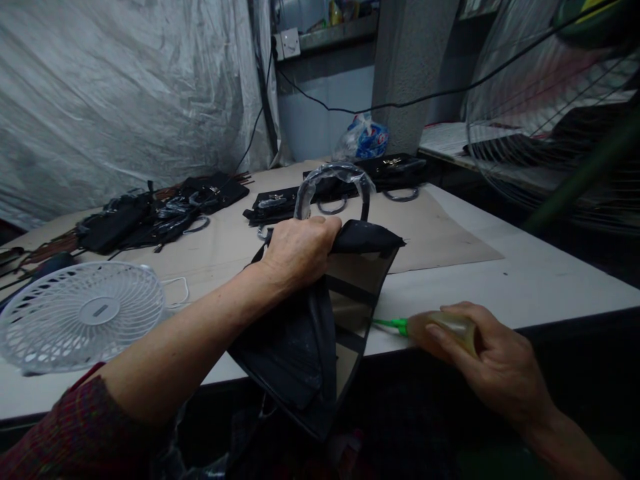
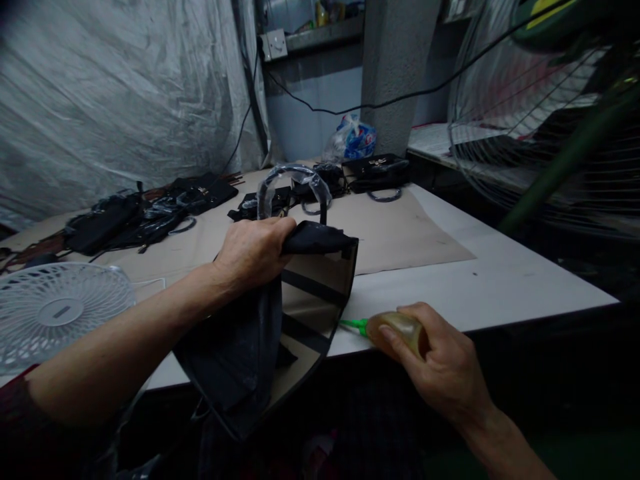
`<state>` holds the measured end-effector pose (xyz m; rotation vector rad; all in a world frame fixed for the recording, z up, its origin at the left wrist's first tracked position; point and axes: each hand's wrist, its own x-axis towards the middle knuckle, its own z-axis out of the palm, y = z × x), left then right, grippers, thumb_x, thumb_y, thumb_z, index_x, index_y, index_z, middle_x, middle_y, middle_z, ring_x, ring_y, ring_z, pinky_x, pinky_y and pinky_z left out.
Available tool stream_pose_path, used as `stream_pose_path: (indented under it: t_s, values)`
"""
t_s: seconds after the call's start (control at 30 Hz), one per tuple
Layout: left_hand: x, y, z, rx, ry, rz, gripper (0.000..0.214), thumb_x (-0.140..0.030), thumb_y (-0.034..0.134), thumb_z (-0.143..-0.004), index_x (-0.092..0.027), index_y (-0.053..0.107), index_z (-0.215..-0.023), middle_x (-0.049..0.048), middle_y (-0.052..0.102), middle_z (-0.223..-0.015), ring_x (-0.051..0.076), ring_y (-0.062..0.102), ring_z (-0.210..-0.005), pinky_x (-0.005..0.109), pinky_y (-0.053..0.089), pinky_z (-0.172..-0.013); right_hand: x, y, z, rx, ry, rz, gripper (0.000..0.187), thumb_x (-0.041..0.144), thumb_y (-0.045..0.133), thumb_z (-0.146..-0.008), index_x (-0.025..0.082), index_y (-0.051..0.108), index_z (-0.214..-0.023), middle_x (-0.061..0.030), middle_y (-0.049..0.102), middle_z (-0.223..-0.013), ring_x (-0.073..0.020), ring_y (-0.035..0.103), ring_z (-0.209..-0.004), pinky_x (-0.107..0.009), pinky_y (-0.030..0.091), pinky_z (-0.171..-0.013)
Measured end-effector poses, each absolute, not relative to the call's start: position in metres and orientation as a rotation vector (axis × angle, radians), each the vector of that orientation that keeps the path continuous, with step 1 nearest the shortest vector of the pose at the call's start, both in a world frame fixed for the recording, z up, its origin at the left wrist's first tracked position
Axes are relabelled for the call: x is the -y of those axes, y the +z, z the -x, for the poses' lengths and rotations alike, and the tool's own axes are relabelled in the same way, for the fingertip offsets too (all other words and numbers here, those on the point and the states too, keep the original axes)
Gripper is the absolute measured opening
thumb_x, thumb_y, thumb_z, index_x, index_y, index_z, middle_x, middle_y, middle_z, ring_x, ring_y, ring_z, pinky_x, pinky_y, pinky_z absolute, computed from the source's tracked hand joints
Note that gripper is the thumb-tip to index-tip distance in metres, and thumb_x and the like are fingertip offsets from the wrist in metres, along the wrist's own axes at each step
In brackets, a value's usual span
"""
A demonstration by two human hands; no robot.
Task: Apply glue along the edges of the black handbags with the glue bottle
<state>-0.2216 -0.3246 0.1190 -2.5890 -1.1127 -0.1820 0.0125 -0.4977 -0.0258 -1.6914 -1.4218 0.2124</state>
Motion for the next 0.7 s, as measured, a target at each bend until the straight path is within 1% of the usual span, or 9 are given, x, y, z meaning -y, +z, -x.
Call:
stream_pose_path:
  t_s: [0.17, 0.27, 0.43, 0.57, 0.63, 0.7]
  values:
    - [0.324, 0.119, 0.221, 1.100, -0.189, 2.598, 0.026, -0.020, 0.060, -0.089, -0.021, 0.068, -0.114, 0.0094, 0.078, -0.103, 0.031, 0.077, -0.092, 0.040, 0.057, -0.076, 0.495, -0.028, -0.012, 1.452, 0.336, 1.700, 0.033, 0.058, 0.065, -0.087, 0.026, 0.069, -0.089, -0.0017, 0.075, -0.079, -0.0228, 0.071, -0.064, -0.032, 0.055, -0.055]
    - [0.324, 0.118, 0.221, 1.097, -0.195, 2.595, 0.026, -0.021, 0.060, -0.089, -0.021, 0.068, -0.114, 0.0096, 0.078, -0.103, 0.032, 0.077, -0.092, 0.041, 0.057, -0.075, 0.496, -0.028, -0.012, 1.395, 0.250, 1.721, 0.034, 0.060, 0.066, -0.085, 0.026, 0.068, -0.089, -0.0010, 0.074, -0.076, -0.0221, 0.069, -0.060, -0.033, 0.054, -0.054]
    - [0.324, 0.118, 0.221, 1.101, -0.179, 2.601, 0.026, -0.021, 0.061, -0.089, -0.021, 0.067, -0.114, 0.0097, 0.078, -0.104, 0.033, 0.077, -0.092, 0.041, 0.057, -0.075, 0.499, -0.026, -0.009, 1.452, 0.328, 1.684, 0.032, 0.059, 0.066, -0.089, 0.027, 0.068, -0.089, -0.0002, 0.074, -0.075, -0.0215, 0.068, -0.058, -0.032, 0.053, -0.053]
    - [0.325, 0.119, 0.221, 1.108, -0.167, 2.597, 0.028, -0.020, 0.062, -0.088, -0.021, 0.067, -0.115, 0.0099, 0.078, -0.105, 0.032, 0.077, -0.094, 0.041, 0.057, -0.076, 0.505, -0.023, -0.005, 1.449, 0.228, 1.663, 0.033, 0.061, 0.064, -0.090, 0.029, 0.068, -0.091, -0.0006, 0.074, -0.077, -0.0220, 0.069, -0.059, -0.032, 0.054, -0.051]
    - [0.324, 0.119, 0.221, 1.106, -0.173, 2.593, 0.028, -0.020, 0.061, -0.088, -0.021, 0.067, -0.115, 0.0099, 0.078, -0.105, 0.032, 0.077, -0.094, 0.041, 0.057, -0.077, 0.508, -0.022, -0.002, 1.500, 0.171, 1.648, 0.032, 0.059, 0.064, -0.092, 0.028, 0.068, -0.091, -0.0008, 0.075, -0.078, -0.0213, 0.069, -0.059, -0.031, 0.054, -0.050]
    - [0.324, 0.118, 0.222, 1.098, -0.183, 2.591, 0.027, -0.020, 0.061, -0.088, -0.021, 0.067, -0.115, 0.0099, 0.078, -0.105, 0.032, 0.077, -0.094, 0.042, 0.058, -0.077, 0.511, -0.022, 0.001, 1.524, 0.071, 1.635, 0.030, 0.056, 0.064, -0.093, 0.027, 0.068, -0.092, -0.0009, 0.074, -0.079, -0.0205, 0.070, -0.059, -0.030, 0.055, -0.052]
